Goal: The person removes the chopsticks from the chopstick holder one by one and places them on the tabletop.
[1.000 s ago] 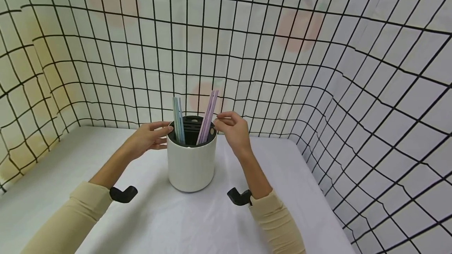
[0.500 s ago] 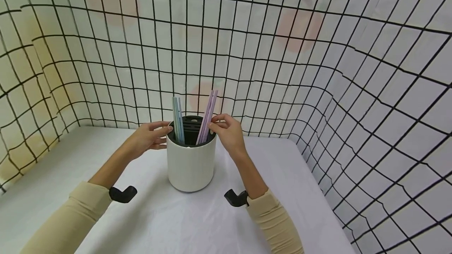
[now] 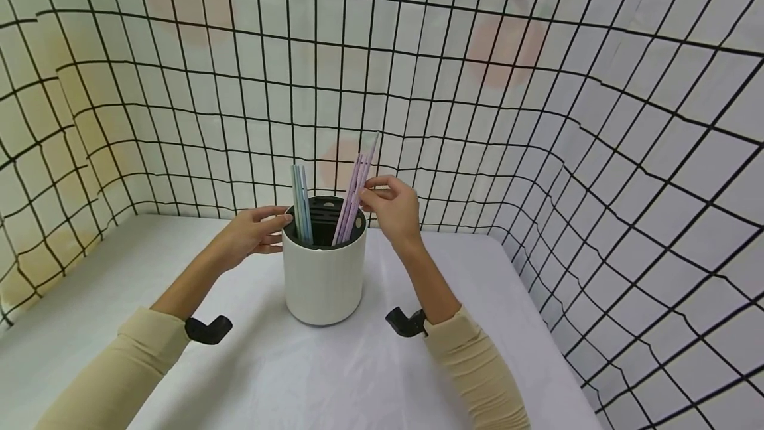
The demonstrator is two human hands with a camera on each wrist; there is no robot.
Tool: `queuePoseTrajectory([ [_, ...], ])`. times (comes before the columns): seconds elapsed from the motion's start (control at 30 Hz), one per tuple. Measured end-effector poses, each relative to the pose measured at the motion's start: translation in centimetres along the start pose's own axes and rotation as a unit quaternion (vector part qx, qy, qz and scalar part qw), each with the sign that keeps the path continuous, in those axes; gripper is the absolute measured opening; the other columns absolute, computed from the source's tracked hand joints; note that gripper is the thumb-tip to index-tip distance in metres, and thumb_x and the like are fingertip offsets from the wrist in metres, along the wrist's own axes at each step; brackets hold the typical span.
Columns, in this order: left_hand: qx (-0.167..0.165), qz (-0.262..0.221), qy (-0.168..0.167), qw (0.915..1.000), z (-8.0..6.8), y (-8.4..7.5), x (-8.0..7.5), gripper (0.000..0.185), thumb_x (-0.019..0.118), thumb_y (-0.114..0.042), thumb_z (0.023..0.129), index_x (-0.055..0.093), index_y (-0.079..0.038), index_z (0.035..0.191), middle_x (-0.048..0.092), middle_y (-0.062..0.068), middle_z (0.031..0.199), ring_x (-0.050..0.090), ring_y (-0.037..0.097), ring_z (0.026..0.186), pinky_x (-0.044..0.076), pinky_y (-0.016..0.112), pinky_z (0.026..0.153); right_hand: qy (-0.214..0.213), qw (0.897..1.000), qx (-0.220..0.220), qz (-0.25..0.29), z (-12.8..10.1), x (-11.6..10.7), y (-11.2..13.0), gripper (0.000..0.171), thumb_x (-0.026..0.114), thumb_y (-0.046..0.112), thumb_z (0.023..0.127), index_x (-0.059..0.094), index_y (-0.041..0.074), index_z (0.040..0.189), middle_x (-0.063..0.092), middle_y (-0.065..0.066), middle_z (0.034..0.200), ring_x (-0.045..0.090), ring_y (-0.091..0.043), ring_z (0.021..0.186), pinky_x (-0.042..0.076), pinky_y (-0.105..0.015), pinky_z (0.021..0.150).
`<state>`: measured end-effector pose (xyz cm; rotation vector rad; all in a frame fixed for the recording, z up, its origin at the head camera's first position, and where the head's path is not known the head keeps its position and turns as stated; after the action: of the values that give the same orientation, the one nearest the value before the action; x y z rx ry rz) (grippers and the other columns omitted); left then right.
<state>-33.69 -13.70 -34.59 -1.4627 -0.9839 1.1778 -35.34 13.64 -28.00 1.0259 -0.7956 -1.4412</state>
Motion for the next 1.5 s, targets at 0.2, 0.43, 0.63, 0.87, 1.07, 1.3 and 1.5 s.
queuePoseTrajectory([
  [0.2, 0.0, -0.002, 0.0, 1.0, 0.1, 0.1, 0.1, 0.066, 0.064, -0.037, 0.101, 0.04, -0.008, 0.155, 0.051, 0.017, 0.151, 0.056, 0.038, 0.133, 0.056, 0.041, 0.1, -0.017, 0.997, -0.027, 0.064, 1.2, -2.2, 4.0, 0.019, 0.072, 0.004, 0.093, 0.065, -0.005, 0.109, 0.076, -0.013, 0.094, 0.076, -0.019, 0.081, 0.065, -0.035, 0.081],
  [0.43, 0.0, 0.001, -0.001, 1.0, 0.1, 0.1, 0.1, 0.066, 0.064, -0.037, 0.101, 0.04, -0.008, 0.155, 0.052, 0.018, 0.151, 0.056, 0.038, 0.133, 0.057, 0.041, 0.1, -0.051, 0.994, -0.036, 0.095, 2.3, -5.7, 7.9, 0.02, 0.075, 0.007, 0.092, 0.067, -0.001, 0.108, 0.076, -0.01, 0.093, 0.076, -0.023, 0.08, 0.065, -0.033, 0.08],
  [0.63, 0.012, -0.005, 0.008, 0.9999, 0.0, 0.2, -0.1, 0.069, 0.064, -0.038, 0.101, 0.037, -0.006, 0.156, 0.049, 0.02, 0.153, 0.053, 0.04, 0.136, 0.056, 0.043, 0.102, -0.05, 0.995, -0.008, 0.088, 2.6, -8.7, 7.2, 0.026, 0.077, 0.011, 0.091, 0.067, 0.0, 0.112, 0.076, -0.01, 0.096, 0.075, -0.022, 0.082, 0.065, -0.033, 0.08],
  [0.87, 0.01, -0.009, 0.007, 0.9999, 0.1, 0.3, -0.1, 0.068, 0.065, -0.039, 0.1, 0.039, -0.008, 0.155, 0.051, 0.018, 0.151, 0.054, 0.039, 0.135, 0.057, 0.042, 0.101, -0.06, 0.996, 0.067, 0.015, 2.4, -12.0, 2.4, 0.035, 0.075, 0.018, 0.093, 0.066, 0.0, 0.122, 0.075, -0.003, 0.097, 0.075, -0.017, 0.084, 0.064, -0.029, 0.081],
  [1.07, 0.014, -0.009, 0.009, 0.9998, 0.1, 0.4, -0.1, 0.068, 0.066, -0.039, 0.1, 0.04, -0.007, 0.154, 0.052, 0.018, 0.15, 0.055, 0.039, 0.135, 0.056, 0.043, 0.101, -0.053, 0.988, 0.14, -0.035, 1.7, -15.1, -2.6, 0.044, 0.073, 0.021, 0.096, 0.062, -0.003, 0.131, 0.075, 0.008, 0.09, 0.075, -0.01, 0.081, 0.064, -0.026, 0.081],
  [1.3, 0.009, -0.002, 0.004, 1.0, 0.0, 0.6, -0.3, 0.068, 0.065, -0.04, 0.1, 0.04, -0.008, 0.155, 0.051, 0.017, 0.152, 0.053, 0.039, 0.136, 0.057, 0.04, 0.1, -0.036, 0.973, 0.212, -0.087, 0.4, -18.7, -8.8, 0.05, 0.07, 0.02, 0.098, 0.056, -0.006, 0.138, 0.073, 0.016, 0.084, 0.074, -0.005, 0.082, 0.063, -0.025, 0.082],
  [1.5, 0.013, -0.008, 0.008, 0.9999, 0.2, 0.5, -0.2, 0.067, 0.066, -0.039, 0.1, 0.041, -0.008, 0.154, 0.052, 0.017, 0.15, 0.054, 0.039, 0.135, 0.057, 0.041, 0.101, -0.016, 0.958, 0.262, -0.112, -1.6, -21.8, -13.3, 0.049, 0.064, 0.018, 0.101, 0.053, -0.008, 0.142, 0.075, 0.012, 0.091, 0.075, -0.008, 0.085, 0.063, -0.029, 0.085],
])
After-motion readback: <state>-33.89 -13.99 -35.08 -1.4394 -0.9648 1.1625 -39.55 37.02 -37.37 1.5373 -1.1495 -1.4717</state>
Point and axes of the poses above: each hand's wrist, its own z-axis towards the middle knuckle, its own x-axis out of the palm, y = z × x, the point moved 3 cm from there along z, towards the middle knuckle
